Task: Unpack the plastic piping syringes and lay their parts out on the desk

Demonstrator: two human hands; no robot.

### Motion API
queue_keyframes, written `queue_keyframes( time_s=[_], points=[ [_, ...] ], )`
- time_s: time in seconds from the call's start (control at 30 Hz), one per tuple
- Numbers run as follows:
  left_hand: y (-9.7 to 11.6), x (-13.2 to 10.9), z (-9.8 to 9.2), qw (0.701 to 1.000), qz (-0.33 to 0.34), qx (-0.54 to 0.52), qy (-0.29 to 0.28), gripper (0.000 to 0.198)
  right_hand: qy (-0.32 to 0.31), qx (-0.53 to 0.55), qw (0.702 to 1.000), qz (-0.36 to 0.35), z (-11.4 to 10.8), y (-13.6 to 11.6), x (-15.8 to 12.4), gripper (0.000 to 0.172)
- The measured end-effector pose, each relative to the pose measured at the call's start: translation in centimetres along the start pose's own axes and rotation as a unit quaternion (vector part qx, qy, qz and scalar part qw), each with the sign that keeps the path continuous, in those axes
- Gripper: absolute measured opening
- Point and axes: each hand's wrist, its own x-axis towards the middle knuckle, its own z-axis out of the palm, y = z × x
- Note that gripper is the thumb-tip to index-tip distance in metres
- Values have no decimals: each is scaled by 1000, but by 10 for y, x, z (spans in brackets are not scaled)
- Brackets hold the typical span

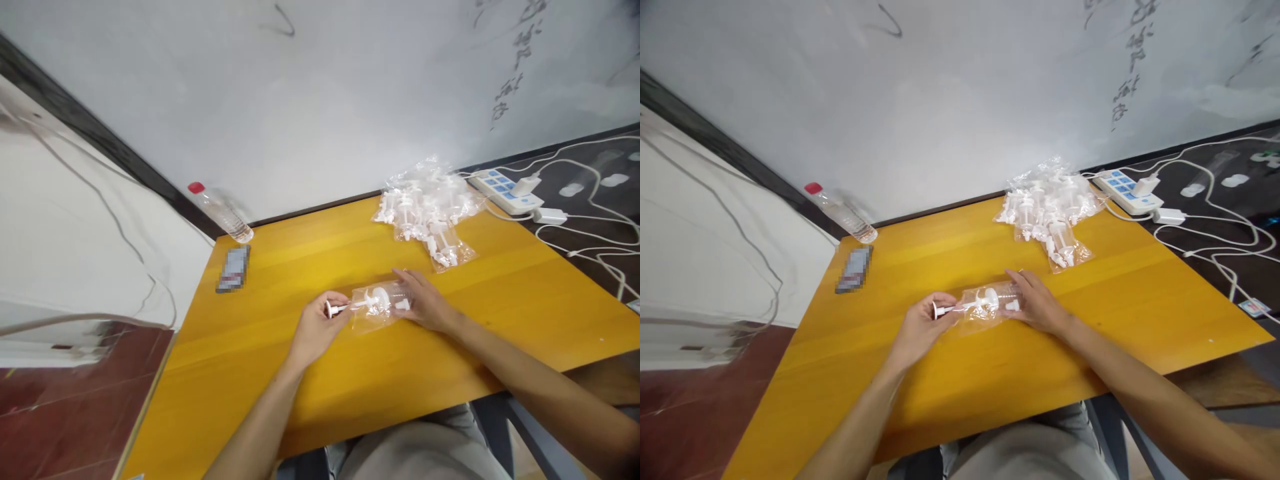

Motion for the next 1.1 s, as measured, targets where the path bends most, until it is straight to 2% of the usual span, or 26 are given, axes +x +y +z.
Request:
queue_keyframes(
  time_s=[0.1, 0.27, 0.33, 0.4, 0.43, 0.57, 0.6, 0.63, 0.7, 0.77, 0.83, 1.0, 1.1],
  points=[
    [-14, 3, -6, 997, -12, -75, -12, 43, -20, -21, 999, -27, 0, -10, 4, 87],
    [-25, 4, -4, 988, -36, -149, 26, 45, -29, -18, 997, -75, -1, -15, 8, 79],
    [-26, 5, 1, 988, -31, -151, -1, 48, -37, -13, 996, -79, 1, -13, 9, 79],
    [-26, 7, 8, 988, -24, -149, -26, 54, -46, -14, 996, -73, 3, -11, 11, 84],
    [-27, 8, 11, 988, -22, -150, -21, 57, -50, -19, 996, -70, 4, -10, 11, 89],
    [-28, 11, 25, 988, -35, -112, 104, 49, -43, -57, 995, -68, 4, -6, 13, 111],
    [-27, 11, 28, 987, -41, -95, 121, 48, -42, -59, 995, -67, 3, -5, 14, 114],
    [-27, 11, 31, 988, -47, -84, 123, 46, -43, -55, 996, -64, 3, -4, 14, 116],
    [-25, 11, 37, 991, -49, -88, 93, 40, -48, -39, 997, -55, 2, -3, 15, 115],
    [-22, 11, 41, 992, -31, -105, 59, 36, -54, -25, 997, -49, 2, -4, 16, 114],
    [-21, 13, 44, 993, -12, -99, 57, 36, -56, -27, 997, -49, 3, -5, 17, 113],
    [-24, 18, 45, 982, -23, -105, 154, 37, -62, -84, 992, -65, 4, -4, 21, 104],
    [-25, 18, 39, 979, -24, -94, 178, 39, -64, -100, 991, -68, 4, -2, 22, 93]
  ],
)
